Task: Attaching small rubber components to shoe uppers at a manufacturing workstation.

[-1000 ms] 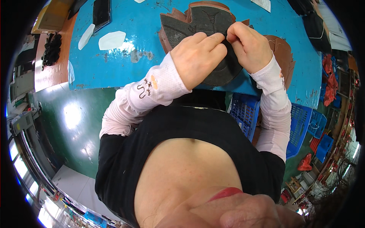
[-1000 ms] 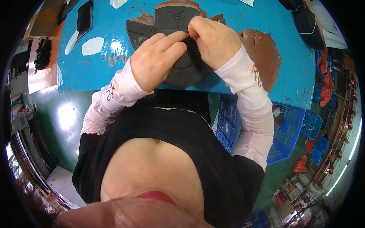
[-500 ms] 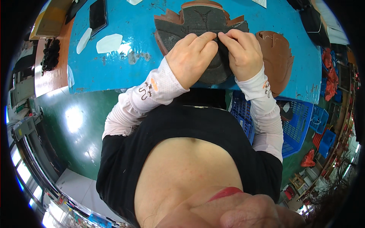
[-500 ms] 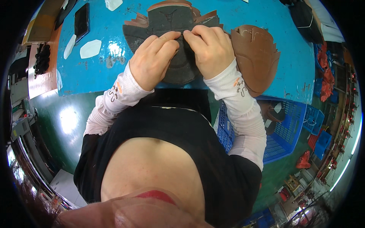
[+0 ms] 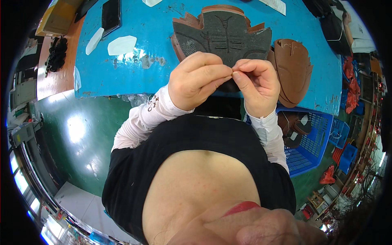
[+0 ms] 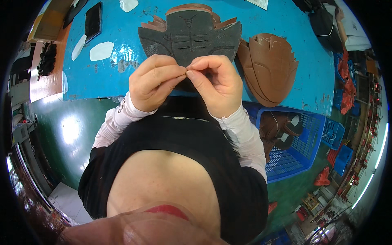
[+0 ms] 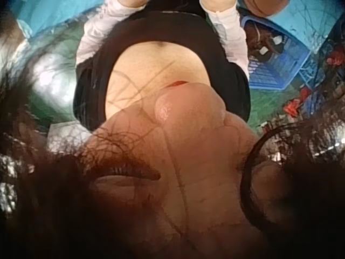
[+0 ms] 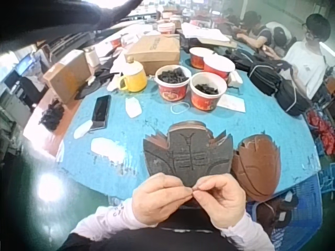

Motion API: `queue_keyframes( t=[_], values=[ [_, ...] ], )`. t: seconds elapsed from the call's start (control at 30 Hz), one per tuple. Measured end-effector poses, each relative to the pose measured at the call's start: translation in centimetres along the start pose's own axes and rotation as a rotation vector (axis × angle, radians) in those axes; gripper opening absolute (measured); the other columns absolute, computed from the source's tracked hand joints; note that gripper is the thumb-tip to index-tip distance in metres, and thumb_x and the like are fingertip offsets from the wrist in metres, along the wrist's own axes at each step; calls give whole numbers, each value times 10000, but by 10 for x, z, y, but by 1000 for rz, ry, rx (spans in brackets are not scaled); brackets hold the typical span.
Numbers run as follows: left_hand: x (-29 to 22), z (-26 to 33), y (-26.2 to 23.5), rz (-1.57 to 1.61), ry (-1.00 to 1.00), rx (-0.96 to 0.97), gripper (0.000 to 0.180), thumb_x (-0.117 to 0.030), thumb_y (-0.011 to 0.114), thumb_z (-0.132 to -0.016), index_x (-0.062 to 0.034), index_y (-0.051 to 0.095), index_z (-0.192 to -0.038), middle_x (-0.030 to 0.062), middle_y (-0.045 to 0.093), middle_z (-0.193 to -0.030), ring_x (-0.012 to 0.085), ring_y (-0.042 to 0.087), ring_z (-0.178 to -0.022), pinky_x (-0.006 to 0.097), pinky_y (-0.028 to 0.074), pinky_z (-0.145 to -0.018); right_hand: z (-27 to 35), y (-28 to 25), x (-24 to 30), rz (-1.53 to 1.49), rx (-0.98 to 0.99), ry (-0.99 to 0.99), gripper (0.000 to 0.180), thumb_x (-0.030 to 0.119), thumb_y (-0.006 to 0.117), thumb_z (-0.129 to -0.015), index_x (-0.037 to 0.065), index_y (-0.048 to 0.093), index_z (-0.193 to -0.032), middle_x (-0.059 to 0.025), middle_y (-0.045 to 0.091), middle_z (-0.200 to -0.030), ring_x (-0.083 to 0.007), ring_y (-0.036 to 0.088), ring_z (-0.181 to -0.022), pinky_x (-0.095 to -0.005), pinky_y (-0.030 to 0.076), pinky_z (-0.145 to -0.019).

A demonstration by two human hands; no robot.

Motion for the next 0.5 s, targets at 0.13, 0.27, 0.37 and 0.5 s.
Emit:
queue_keyframes(
  t=[0.13,0.27,0.37,0.5],
  values=[
    [-4,3,-5,-31,71,-6,312,58,777,-712,-12,697,-1005,107,643,-891,224,623,-726,287,495,-604,-2,6,-6,-112,47,139,218,-84,622,-893,10,494,-1043,-99,610,-1024,-126,585,-922,-255,480,-830],
    [2,2,-18,-165,41,-100,319,51,772,-715,-12,698,-1019,110,647,-895,232,615,-721,297,491,-604,-20,-17,9,178,-64,-121,217,-67,618,-896,29,449,-992,-105,611,-979,-120,577,-883,-249,492,-782],
    [15,6,-23,-429,36,22,286,32,750,-736,-10,696,-1013,108,641,-899,261,613,-753,337,495,-636,-46,-10,25,838,-37,-290,179,-43,651,-841,42,531,-941,-85,636,-871,-201,607,-797,-323,484,-727],
    [24,4,-16,-425,-20,56,266,19,749,-741,-10,696,-1001,115,638,-902,276,620,-780,350,504,-657,-55,19,19,1051,154,-492,199,-23,669,-771,77,560,-905,-42,614,-841,-272,586,-771,-376,432,-704]
  ],
)
Point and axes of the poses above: each hand's wrist, its own z-axis away from the middle knuckle, its own y-axis out of the palm, x = y × z, the point moved 9 cm from there along -z, towards the middle knuckle
